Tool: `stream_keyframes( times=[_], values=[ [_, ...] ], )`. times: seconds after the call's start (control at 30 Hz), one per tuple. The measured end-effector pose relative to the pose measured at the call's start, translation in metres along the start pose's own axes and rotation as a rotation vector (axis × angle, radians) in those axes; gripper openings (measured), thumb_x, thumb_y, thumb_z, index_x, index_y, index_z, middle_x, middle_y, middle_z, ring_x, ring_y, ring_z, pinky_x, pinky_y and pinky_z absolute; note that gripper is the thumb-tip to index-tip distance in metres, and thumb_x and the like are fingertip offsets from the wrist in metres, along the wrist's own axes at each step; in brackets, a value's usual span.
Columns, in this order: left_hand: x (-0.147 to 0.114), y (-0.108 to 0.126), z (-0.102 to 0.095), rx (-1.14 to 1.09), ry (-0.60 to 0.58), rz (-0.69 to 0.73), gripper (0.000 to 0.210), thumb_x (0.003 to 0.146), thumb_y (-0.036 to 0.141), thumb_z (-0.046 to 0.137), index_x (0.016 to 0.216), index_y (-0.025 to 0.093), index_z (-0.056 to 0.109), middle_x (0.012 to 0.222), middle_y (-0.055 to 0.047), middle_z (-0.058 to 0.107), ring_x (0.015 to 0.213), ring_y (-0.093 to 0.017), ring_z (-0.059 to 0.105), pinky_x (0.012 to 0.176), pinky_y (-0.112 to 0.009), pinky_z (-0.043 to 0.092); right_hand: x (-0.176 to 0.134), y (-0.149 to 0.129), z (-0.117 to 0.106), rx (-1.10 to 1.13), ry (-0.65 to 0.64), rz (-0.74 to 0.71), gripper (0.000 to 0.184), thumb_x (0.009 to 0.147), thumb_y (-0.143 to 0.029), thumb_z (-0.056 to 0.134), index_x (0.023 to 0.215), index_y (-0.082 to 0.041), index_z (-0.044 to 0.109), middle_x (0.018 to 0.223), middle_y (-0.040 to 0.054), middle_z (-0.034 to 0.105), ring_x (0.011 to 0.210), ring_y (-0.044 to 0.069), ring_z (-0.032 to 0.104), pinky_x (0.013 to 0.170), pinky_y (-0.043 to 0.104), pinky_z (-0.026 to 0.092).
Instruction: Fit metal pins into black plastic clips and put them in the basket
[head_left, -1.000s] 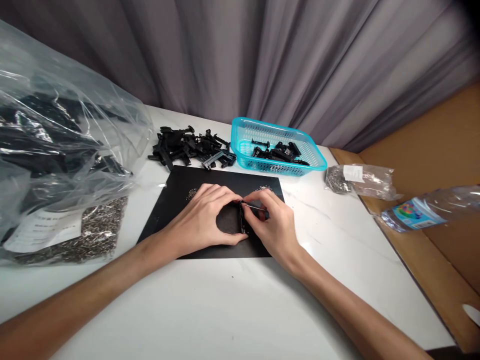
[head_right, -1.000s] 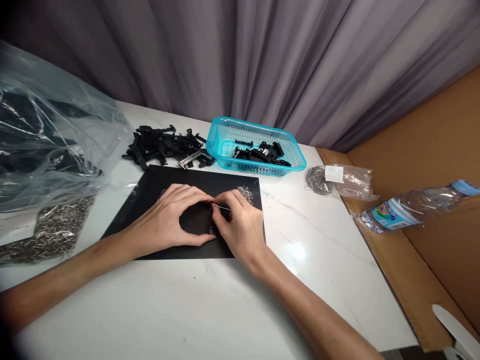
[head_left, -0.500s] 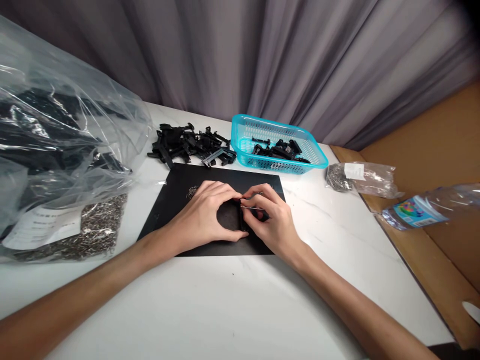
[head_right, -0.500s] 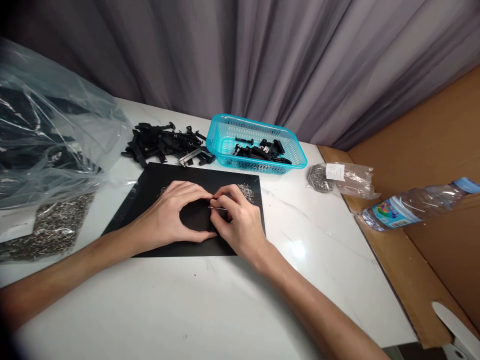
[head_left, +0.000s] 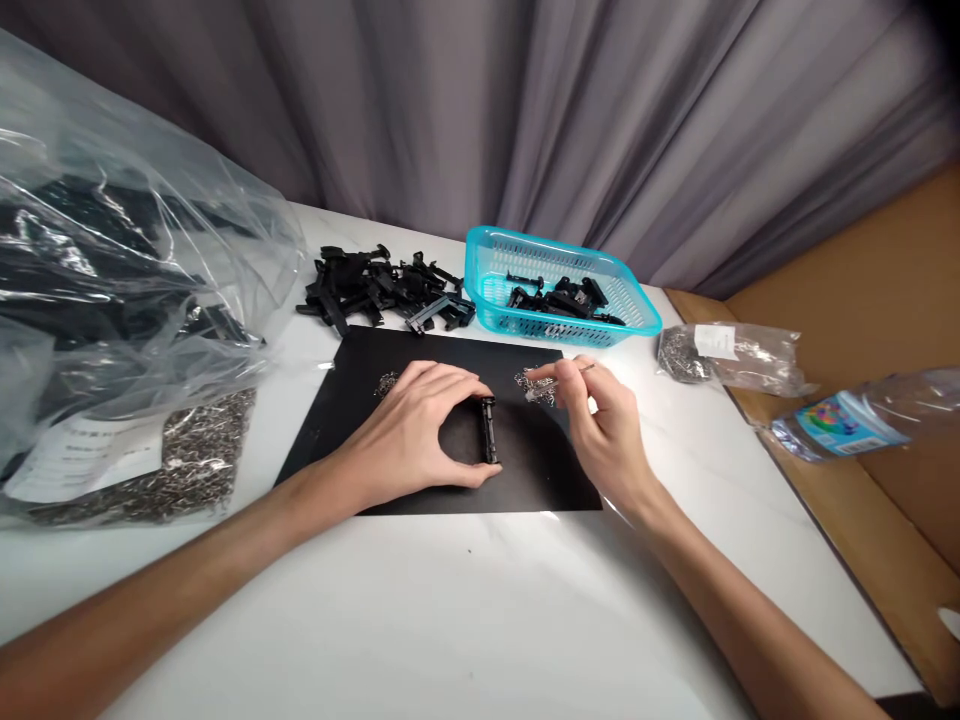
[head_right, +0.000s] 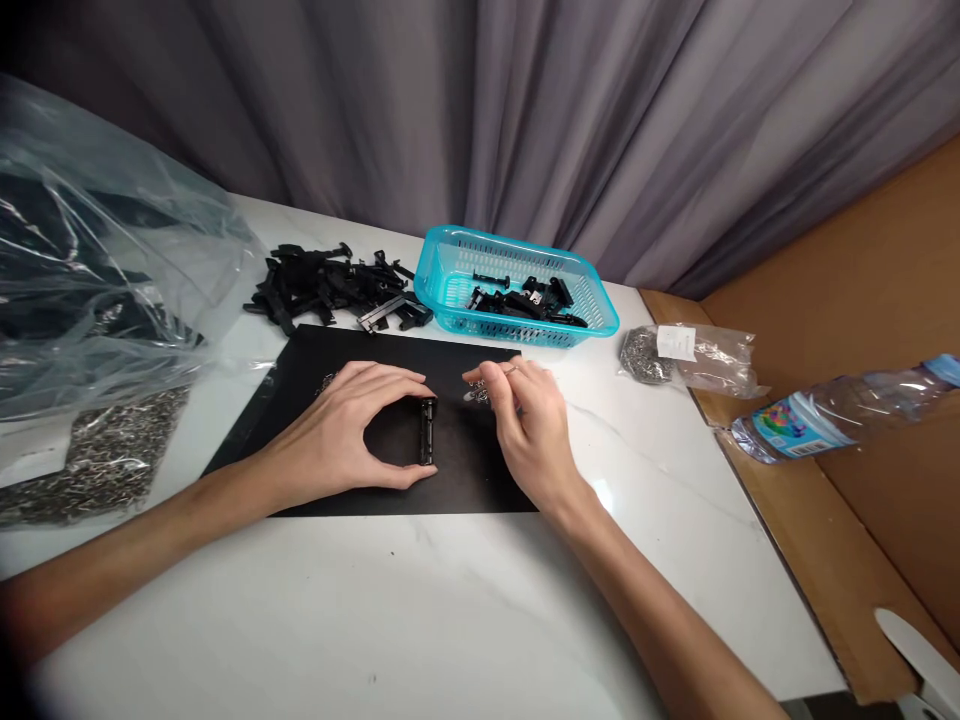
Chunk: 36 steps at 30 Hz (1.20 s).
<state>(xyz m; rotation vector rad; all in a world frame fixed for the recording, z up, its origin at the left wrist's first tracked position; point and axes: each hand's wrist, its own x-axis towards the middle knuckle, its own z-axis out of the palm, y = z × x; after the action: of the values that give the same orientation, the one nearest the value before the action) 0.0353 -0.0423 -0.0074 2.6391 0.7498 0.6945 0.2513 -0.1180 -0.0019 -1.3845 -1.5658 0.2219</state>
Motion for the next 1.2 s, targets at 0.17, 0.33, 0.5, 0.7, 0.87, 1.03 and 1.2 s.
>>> stream_keyframes(
  times=[0.17,0.33,0.5,0.7,0.87,1.03,1.2],
  values=[
    [0.003,0.001,0.0,-0.001,0.0,0.008,0.055,0.069,0.05,0.085,0.111,0.021,0.064,0.109,-0.005,0.072,0.108,-0.03,0.064,0.101,-0.045,0.043,-0.001,0.004,0.009,0.392,-0.116,0.169,0.031,0.102,-0.047,0.06,0.095,-0.02,0.074,0.081,0.003,0.07,0.065,0.014,0.063,0.062,0.03,0.054],
    [0.003,0.002,-0.001,-0.014,-0.001,0.0,0.055,0.07,0.05,0.085,0.112,0.022,0.065,0.106,-0.004,0.071,0.103,-0.029,0.063,0.098,-0.045,0.043,-0.002,0.002,0.019,0.434,-0.135,0.204,0.034,0.099,-0.051,0.063,0.094,-0.019,0.074,0.08,0.0033,0.072,0.065,0.014,0.067,0.065,0.031,0.058],
    [0.004,0.001,0.0,-0.042,-0.002,-0.016,0.055,0.068,0.05,0.086,0.112,0.022,0.066,0.106,-0.004,0.071,0.104,-0.029,0.062,0.099,-0.045,0.043,-0.001,0.003,0.021,0.474,-0.139,0.206,0.031,0.099,-0.047,0.065,0.094,-0.018,0.075,0.078,0.0031,0.074,0.064,0.014,0.069,0.064,0.03,0.059],
    [0.004,-0.002,0.005,-0.093,-0.011,-0.036,0.056,0.068,0.05,0.087,0.111,0.022,0.066,0.108,-0.003,0.07,0.107,-0.027,0.06,0.099,-0.042,0.043,-0.002,0.007,0.021,0.531,-0.139,0.186,0.03,0.1,-0.043,0.065,0.095,-0.015,0.076,0.079,0.0043,0.076,0.066,0.015,0.073,0.066,0.029,0.061],
    [0.005,-0.004,0.007,-0.108,0.007,-0.018,0.056,0.066,0.047,0.089,0.11,0.021,0.066,0.105,-0.002,0.07,0.104,-0.026,0.061,0.097,-0.04,0.044,-0.003,0.006,0.021,0.544,-0.136,0.175,0.03,0.1,-0.042,0.064,0.093,-0.015,0.076,0.08,0.0049,0.077,0.068,0.015,0.075,0.067,0.029,0.062],
    [0.006,-0.004,0.007,-0.105,0.016,-0.004,0.054,0.066,0.045,0.09,0.108,0.021,0.066,0.103,-0.001,0.069,0.102,-0.025,0.062,0.095,-0.04,0.044,-0.002,0.005,0.022,0.565,-0.144,0.181,0.03,0.099,-0.043,0.066,0.093,-0.015,0.076,0.08,0.0052,0.077,0.069,0.016,0.075,0.068,0.03,0.062],
    [0.007,-0.003,0.006,-0.114,0.013,0.003,0.053,0.065,0.043,0.09,0.106,0.021,0.065,0.1,0.0,0.069,0.099,-0.024,0.061,0.095,-0.039,0.043,-0.002,0.004,0.022,0.57,-0.161,0.168,0.028,0.1,-0.04,0.065,0.093,-0.015,0.076,0.081,0.0051,0.078,0.071,0.016,0.076,0.07,0.029,0.063]
  ],
)
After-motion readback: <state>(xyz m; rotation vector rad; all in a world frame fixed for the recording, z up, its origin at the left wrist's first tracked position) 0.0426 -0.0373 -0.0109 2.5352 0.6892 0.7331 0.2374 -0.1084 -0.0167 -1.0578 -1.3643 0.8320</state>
